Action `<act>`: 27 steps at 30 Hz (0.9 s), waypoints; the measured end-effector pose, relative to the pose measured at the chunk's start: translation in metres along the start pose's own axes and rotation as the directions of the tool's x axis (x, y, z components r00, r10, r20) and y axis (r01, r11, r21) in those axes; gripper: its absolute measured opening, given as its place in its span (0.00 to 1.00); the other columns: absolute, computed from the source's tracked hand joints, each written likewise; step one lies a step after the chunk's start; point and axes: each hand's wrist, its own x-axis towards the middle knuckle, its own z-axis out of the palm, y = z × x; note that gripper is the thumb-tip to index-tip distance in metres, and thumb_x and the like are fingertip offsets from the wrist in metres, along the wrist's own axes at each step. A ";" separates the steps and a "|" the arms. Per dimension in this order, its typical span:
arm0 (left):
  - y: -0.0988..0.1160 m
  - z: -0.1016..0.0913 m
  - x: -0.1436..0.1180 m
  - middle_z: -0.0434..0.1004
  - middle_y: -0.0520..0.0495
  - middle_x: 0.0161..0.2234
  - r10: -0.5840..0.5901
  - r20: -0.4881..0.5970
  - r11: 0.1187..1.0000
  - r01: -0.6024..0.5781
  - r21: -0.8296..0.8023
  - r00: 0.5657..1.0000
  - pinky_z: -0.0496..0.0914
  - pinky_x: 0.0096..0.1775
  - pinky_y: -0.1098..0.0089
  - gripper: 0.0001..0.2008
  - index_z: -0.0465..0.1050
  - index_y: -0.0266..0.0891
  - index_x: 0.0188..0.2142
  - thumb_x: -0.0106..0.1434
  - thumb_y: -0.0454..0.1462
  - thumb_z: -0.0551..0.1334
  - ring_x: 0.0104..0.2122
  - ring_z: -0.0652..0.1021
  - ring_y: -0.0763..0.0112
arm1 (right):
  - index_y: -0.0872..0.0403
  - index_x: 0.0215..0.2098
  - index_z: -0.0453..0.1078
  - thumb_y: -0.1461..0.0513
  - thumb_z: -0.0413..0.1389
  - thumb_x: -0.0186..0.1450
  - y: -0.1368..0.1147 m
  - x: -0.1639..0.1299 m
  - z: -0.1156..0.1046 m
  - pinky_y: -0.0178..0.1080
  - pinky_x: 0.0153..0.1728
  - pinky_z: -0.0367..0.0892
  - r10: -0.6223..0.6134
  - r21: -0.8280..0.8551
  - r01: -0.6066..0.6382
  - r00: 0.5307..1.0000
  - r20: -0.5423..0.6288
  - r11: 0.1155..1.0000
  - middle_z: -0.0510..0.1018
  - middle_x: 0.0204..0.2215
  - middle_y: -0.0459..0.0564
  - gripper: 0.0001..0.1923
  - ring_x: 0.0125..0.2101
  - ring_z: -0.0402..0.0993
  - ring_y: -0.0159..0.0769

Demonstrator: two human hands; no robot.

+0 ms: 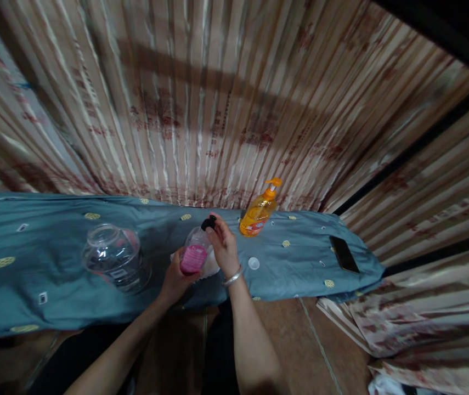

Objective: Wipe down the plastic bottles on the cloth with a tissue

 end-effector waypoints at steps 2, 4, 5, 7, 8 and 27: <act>0.000 0.000 0.000 0.88 0.37 0.69 0.004 -0.002 1.000 -0.004 0.000 1.000 0.89 0.65 0.40 0.26 0.84 0.42 0.72 0.83 0.51 0.79 0.63 0.90 0.47 | 0.45 0.58 0.91 0.39 0.84 0.66 -0.002 -0.002 0.001 0.55 0.73 0.87 -0.011 -0.019 0.012 1.000 0.011 1.000 0.96 0.63 0.55 0.31 0.66 0.92 0.55; 0.000 -0.001 -0.001 0.88 0.36 0.70 0.009 -0.003 1.000 -0.009 -0.001 1.000 0.89 0.66 0.40 0.27 0.84 0.42 0.72 0.83 0.51 0.79 0.64 0.90 0.46 | 0.45 0.57 0.91 0.40 0.85 0.64 -0.003 -0.003 0.003 0.54 0.69 0.89 -0.015 -0.034 0.016 1.000 0.019 0.999 0.97 0.60 0.55 0.31 0.61 0.94 0.54; 0.000 -0.002 -0.001 0.88 0.37 0.69 0.012 -0.002 1.000 -0.012 -0.001 1.000 0.89 0.66 0.40 0.27 0.84 0.42 0.72 0.83 0.51 0.79 0.64 0.90 0.46 | 0.45 0.56 0.92 0.41 0.85 0.64 -0.004 -0.003 0.003 0.54 0.67 0.90 -0.019 -0.035 0.019 1.000 0.013 0.999 0.97 0.58 0.55 0.30 0.59 0.94 0.53; -0.001 -0.004 -0.001 0.88 0.37 0.69 0.016 0.003 1.000 -0.016 0.000 1.000 0.89 0.65 0.40 0.27 0.84 0.42 0.72 0.83 0.51 0.79 0.63 0.90 0.47 | 0.46 0.55 0.91 0.41 0.84 0.65 -0.005 0.000 0.001 0.53 0.64 0.90 -0.044 -0.022 0.043 0.998 -0.038 0.999 0.98 0.58 0.56 0.28 0.58 0.94 0.53; -0.001 -0.004 -0.001 0.88 0.37 0.69 0.017 0.007 1.000 -0.017 0.000 1.000 0.89 0.65 0.40 0.27 0.84 0.42 0.72 0.83 0.51 0.79 0.63 0.90 0.47 | 0.46 0.55 0.91 0.41 0.82 0.67 -0.006 0.003 -0.002 0.52 0.65 0.90 -0.065 -0.015 0.064 0.994 -0.084 0.998 0.98 0.58 0.56 0.27 0.59 0.94 0.52; -0.004 0.004 0.005 0.88 0.36 0.70 0.015 0.008 0.999 -0.015 -0.052 1.000 0.89 0.65 0.40 0.26 0.84 0.42 0.72 0.83 0.50 0.79 0.64 0.90 0.46 | 0.45 0.45 0.91 0.65 0.77 0.62 0.005 0.000 -0.073 0.55 0.69 0.87 0.126 -0.896 -0.139 0.988 -0.094 0.421 0.98 0.53 0.59 0.14 0.63 0.95 0.61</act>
